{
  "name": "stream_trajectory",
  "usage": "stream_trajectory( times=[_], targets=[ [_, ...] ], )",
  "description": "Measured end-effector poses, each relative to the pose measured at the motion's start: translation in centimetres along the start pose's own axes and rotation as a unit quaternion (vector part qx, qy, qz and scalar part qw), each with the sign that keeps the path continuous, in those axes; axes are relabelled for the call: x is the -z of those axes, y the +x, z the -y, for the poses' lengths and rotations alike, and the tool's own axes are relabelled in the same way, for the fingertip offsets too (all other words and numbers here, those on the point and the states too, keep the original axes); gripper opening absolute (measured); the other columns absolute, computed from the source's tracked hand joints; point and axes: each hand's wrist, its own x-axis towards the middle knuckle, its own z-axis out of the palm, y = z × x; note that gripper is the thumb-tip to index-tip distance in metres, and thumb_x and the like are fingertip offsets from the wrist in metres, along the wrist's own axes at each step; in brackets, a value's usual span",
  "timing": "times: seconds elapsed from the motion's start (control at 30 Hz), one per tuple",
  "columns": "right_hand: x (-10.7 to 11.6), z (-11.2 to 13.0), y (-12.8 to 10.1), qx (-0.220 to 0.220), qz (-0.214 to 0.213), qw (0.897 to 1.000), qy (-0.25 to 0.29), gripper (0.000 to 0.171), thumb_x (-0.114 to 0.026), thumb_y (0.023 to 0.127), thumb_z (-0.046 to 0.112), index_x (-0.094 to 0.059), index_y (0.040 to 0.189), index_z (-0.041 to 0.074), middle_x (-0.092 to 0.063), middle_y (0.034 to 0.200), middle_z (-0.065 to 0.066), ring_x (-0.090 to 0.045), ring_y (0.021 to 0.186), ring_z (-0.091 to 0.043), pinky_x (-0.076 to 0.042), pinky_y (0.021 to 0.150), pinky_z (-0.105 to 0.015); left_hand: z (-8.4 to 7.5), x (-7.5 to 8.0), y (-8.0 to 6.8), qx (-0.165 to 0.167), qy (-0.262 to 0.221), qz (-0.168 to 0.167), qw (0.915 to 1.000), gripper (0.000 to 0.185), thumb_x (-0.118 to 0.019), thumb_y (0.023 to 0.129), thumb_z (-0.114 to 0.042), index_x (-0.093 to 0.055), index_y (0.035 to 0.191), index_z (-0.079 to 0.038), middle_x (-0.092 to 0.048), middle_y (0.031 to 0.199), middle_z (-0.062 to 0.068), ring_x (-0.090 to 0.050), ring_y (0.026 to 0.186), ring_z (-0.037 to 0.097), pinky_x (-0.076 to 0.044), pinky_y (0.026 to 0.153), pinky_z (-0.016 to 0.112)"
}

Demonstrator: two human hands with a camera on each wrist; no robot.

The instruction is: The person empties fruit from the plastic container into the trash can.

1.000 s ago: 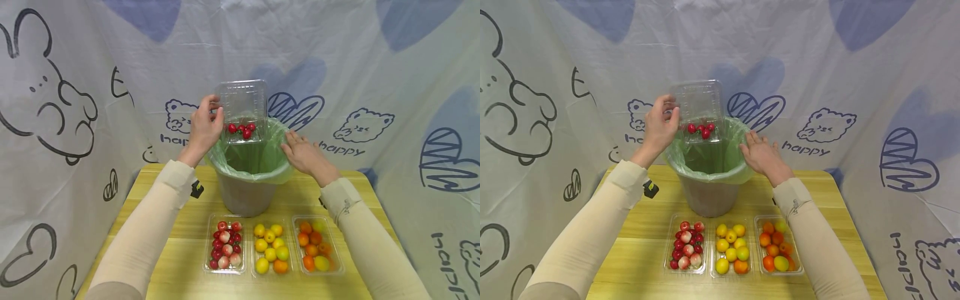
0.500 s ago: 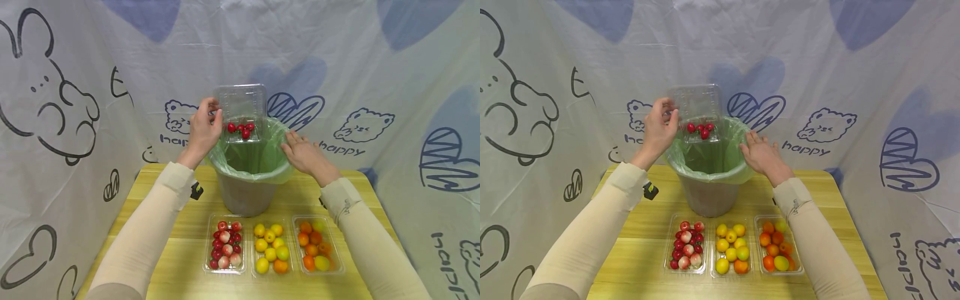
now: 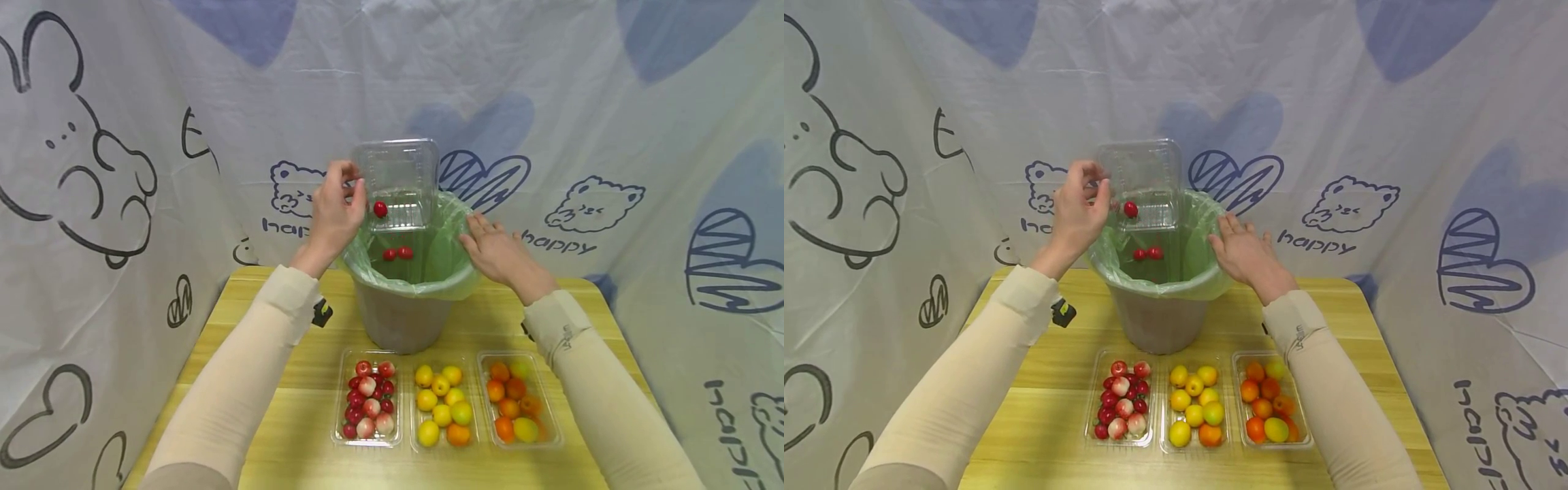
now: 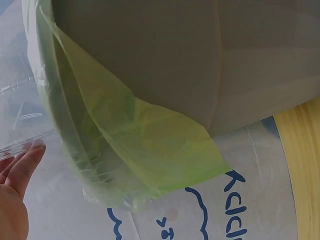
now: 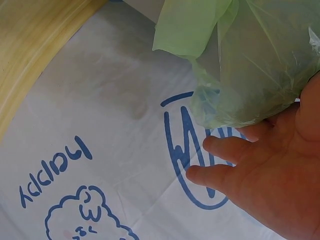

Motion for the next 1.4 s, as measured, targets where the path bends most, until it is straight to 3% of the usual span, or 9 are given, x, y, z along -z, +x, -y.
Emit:
stream_trajectory(
  times=[0.47,0.83,1.07,1.23,1.4],
  targets=[
    [-0.1,-0.1,0.0,0.003,-0.002,1.0,0.001,0.066,-0.021,0.115,0.043,-0.007,0.169,0.007,-0.004,0.177,-0.017,-0.008,0.16,-0.052,-0.003,0.128,-0.075,-0.1,0.4,-0.2,-0.007,0.007,0.004,0.9999,0.018,-0.058,0.101,0.004,-0.053,0.118,0.009,-0.071,0.109,0.03,-0.078,0.093,0.04,-0.068,0.073,0.038],
    [-0.1,0.1,0.0,0.003,-0.007,1.0,0.007,0.068,-0.021,0.115,0.045,-0.007,0.169,0.006,-0.005,0.177,-0.018,-0.009,0.16,-0.054,-0.003,0.127,-0.075,-0.4,0.7,-0.2,-0.008,0.01,-0.003,0.9999,0.018,-0.059,0.101,0.003,-0.052,0.117,0.009,-0.071,0.111,0.028,-0.078,0.099,0.041,-0.068,0.079,0.039],
    [0.0,0.1,0.0,0.001,-0.003,1.0,0.007,0.068,-0.02,0.115,0.045,-0.007,0.169,0.006,-0.004,0.177,-0.019,-0.008,0.16,-0.053,-0.002,0.128,-0.075,-0.4,0.7,-0.2,-0.014,0.018,-0.002,0.9997,0.019,-0.06,0.1,0.003,-0.052,0.117,0.008,-0.071,0.109,0.027,-0.078,0.095,0.041,-0.068,0.074,0.039],
    [-0.1,-0.1,0.0,0.001,-0.003,1.0,0.013,0.068,-0.02,0.114,0.046,-0.007,0.169,0.007,-0.004,0.177,-0.018,-0.008,0.16,-0.053,-0.002,0.128,-0.074,-0.4,1.0,-0.1,-0.019,0.013,-0.018,0.9996,0.019,-0.061,0.099,0.003,-0.055,0.116,0.009,-0.072,0.108,0.027,-0.078,0.091,0.04,-0.068,0.073,0.041],
    [0.0,-0.1,0.1,0.003,0.003,1.0,0.017,0.069,-0.018,0.114,0.047,-0.005,0.169,0.007,-0.002,0.177,-0.017,-0.007,0.16,-0.053,-0.001,0.128,-0.074,-0.5,1.9,0.3,0.009,0.01,-0.042,0.999,0.021,-0.061,0.1,0.0,-0.059,0.119,0.009,-0.074,0.109,0.026,-0.079,0.087,0.037,-0.066,0.072,0.027]
  ],
)
